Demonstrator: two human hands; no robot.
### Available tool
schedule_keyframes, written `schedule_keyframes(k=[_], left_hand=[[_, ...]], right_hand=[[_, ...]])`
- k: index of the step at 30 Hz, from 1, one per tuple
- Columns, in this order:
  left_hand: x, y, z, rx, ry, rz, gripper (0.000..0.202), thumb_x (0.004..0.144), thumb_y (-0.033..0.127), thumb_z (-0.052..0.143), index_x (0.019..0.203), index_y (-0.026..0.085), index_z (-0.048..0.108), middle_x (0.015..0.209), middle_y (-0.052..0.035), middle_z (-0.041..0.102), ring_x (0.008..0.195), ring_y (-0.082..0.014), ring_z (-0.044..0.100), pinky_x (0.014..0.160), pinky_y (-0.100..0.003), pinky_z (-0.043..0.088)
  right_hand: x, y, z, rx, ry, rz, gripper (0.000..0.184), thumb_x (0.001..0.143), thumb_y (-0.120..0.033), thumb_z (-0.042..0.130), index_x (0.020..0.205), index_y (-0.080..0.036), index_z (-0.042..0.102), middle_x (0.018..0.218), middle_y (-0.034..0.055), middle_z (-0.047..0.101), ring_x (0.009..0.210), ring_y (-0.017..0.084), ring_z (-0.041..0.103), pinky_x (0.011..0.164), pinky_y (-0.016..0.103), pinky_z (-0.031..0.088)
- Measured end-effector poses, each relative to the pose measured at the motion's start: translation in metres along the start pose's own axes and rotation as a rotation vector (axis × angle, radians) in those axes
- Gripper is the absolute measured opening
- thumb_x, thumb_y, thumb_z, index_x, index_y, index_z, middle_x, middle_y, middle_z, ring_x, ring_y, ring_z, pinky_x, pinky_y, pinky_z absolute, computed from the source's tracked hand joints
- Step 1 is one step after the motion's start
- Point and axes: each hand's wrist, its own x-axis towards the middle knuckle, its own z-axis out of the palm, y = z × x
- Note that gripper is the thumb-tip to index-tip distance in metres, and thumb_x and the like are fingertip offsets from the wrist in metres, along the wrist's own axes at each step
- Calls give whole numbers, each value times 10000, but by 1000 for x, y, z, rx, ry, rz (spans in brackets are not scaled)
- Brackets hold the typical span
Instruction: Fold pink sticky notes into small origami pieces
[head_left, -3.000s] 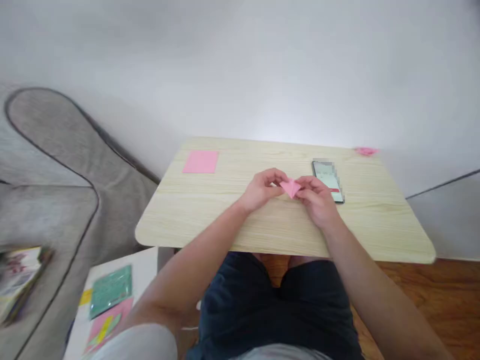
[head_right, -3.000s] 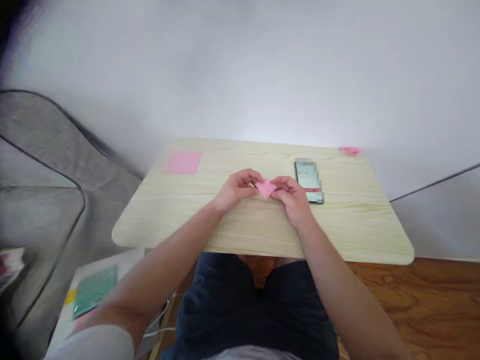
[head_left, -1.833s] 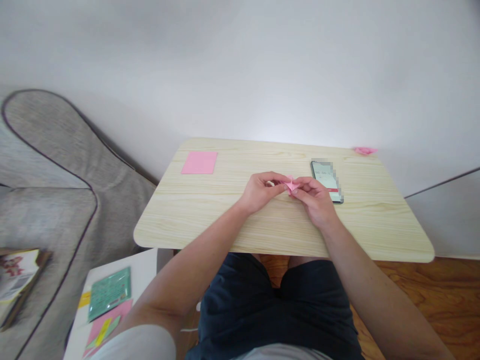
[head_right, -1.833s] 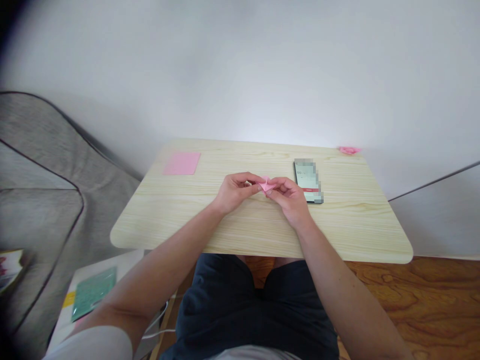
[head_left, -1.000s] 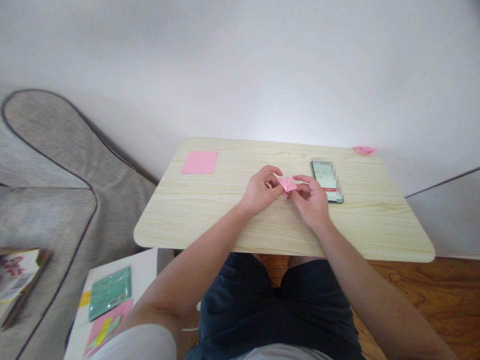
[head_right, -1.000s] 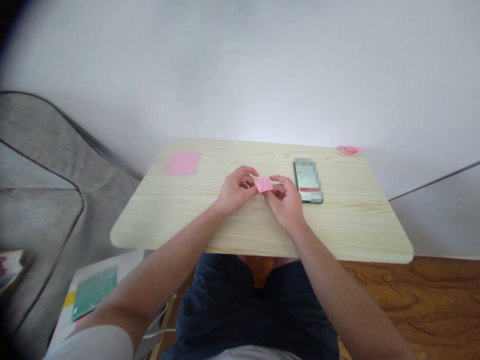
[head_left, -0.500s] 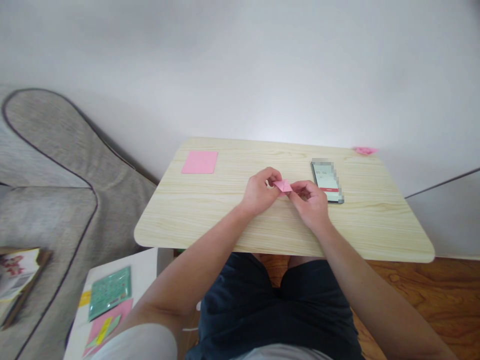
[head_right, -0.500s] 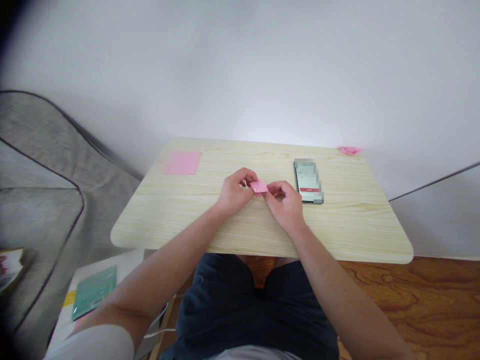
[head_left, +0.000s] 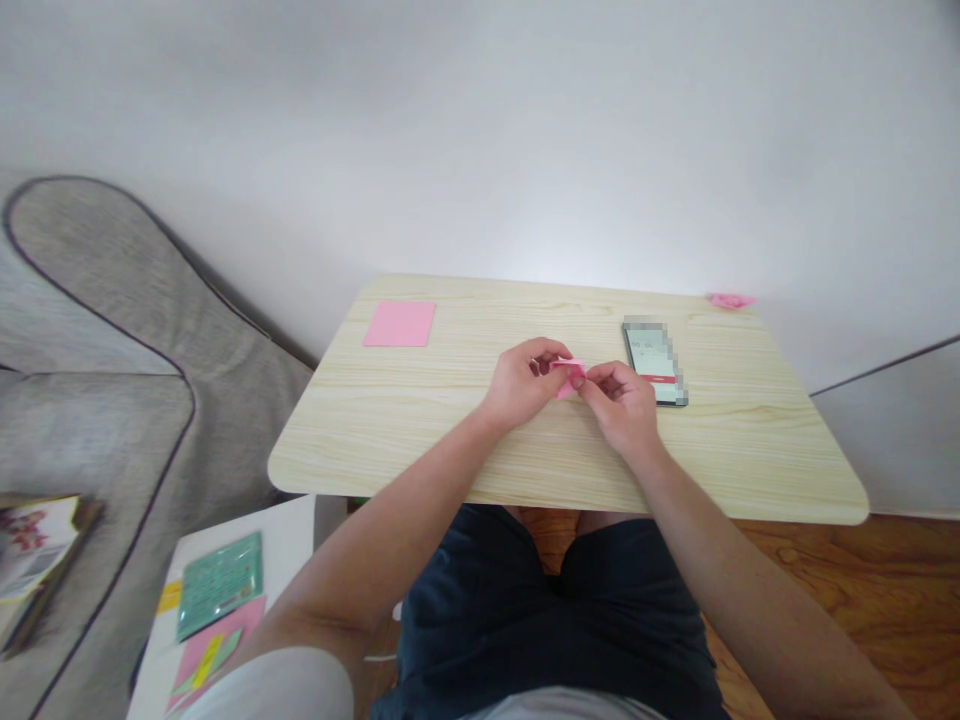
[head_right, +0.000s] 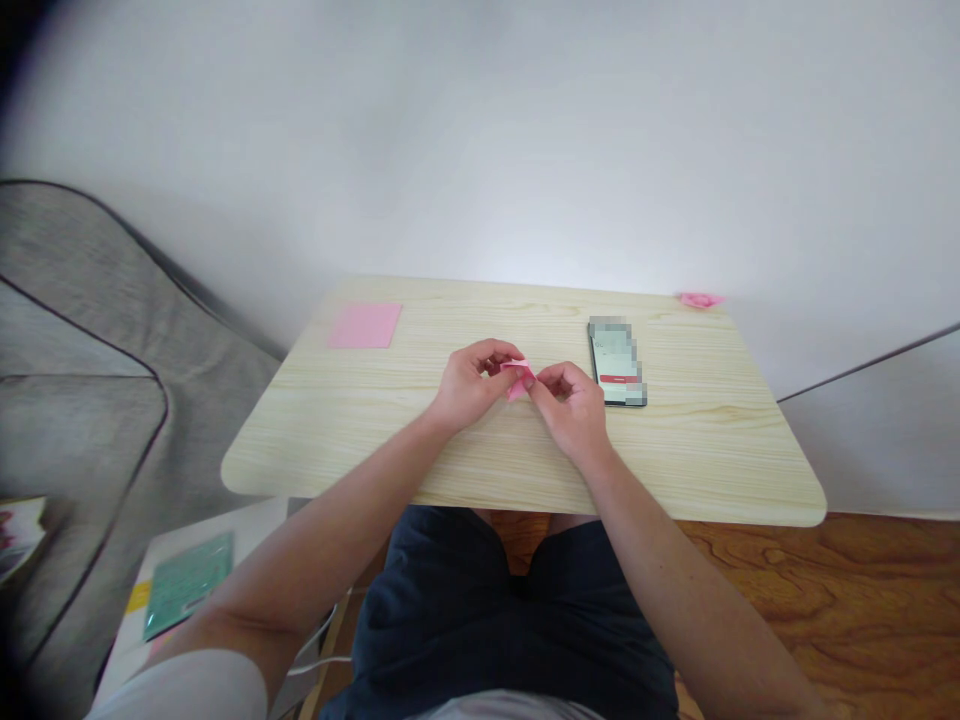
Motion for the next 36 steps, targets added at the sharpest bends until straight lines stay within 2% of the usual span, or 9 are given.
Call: schedule_keyframes(k=[5, 8, 15, 21, 27, 30, 33, 35, 36], left_hand=[[0, 1, -2, -127, -120, -20, 285, 805, 278, 755, 1073, 182, 757, 878, -22, 724, 754, -122, 615, 701, -268, 469], [-1, 0, -1, -113, -122, 0, 374, 801, 263, 759, 1163, 200, 694, 874, -6, 707, 769, -121, 626, 704, -259, 468], [-3, -1, 7, -65, -110, -4, 276, 787, 322, 806, 886, 188, 585, 798, 4, 682, 737, -118, 632, 689, -259, 464], [0, -1, 6, -78, -30, 3, 205, 792, 280, 779, 837, 181, 606, 762, 15, 670, 677, -99, 598, 658, -252, 451], [4, -6, 3, -95, 38, -40, 186, 840, 319, 769, 936, 164, 731, 895, -46, 772, 794, -145, 701, 720, -272, 522], [3, -8, 3, -12, 76, -20, 166, 856, 302, 747, 959, 172, 755, 901, -38, 780, 812, -149, 716, 716, -268, 538], [1, -9, 4, 123, 106, 22, 147, 862, 264, 720, 981, 190, 765, 883, -23, 784, 781, -139, 708, 704, -266, 545], [0, -10, 4, 192, 84, 57, 144, 864, 248, 709, 984, 198, 771, 885, -23, 788, 766, -135, 700, 719, -273, 554], [-1, -11, 5, 214, 65, 74, 145, 865, 248, 710, 986, 200, 774, 895, -27, 791, 767, -136, 699, 730, -277, 558]], right_hand=[[7, 2, -2, 218, -10, 103, 359, 750, -488, 869, 899, -262, 633, 724, -13, 736, 685, 191, 711, 644, 325, 555], [11, 4, -4, 262, 37, 149, 369, 728, -462, 882, 892, -266, 615, 724, -20, 746, 684, 195, 725, 687, 349, 589], [13, 10, 4, 322, 176, 189, 343, 734, -396, 883, 814, -257, 579, 710, -18, 721, 643, 181, 695, 665, 351, 595], [8, 6, 13, 370, 173, 229, 324, 746, -368, 869, 810, -250, 574, 735, -6, 729, 685, 191, 727, 695, 355, 611], [4, 0, 17, 315, 90, 204, 304, 752, -334, 840, 824, -239, 560, 740, -2, 714, 728, 195, 739, 731, 348, 592], [5, 0, 15, 257, 118, 152, 357, 709, -285, 821, 912, -249, 530, 954, 22, 731, 788, 190, 735, 747, 355, 590], [8, -1, 8, 79, 171, 10, 633, 660, -265, 833, 1208, -307, 519, 1389, 69, 615, 1007, 214, 713, 790, 371, 597], [9, -2, 4, -47, 107, -73, 727, 707, -301, 823, 1363, -348, 514, 1512, 77, 538, 1122, 239, 679, 847, 398, 594], [10, -3, 3, -89, 71, -99, 662, 757, -329, 798, 1371, -346, 552, 1500, 77, 558, 1133, 245, 674, 865, 407, 591]])
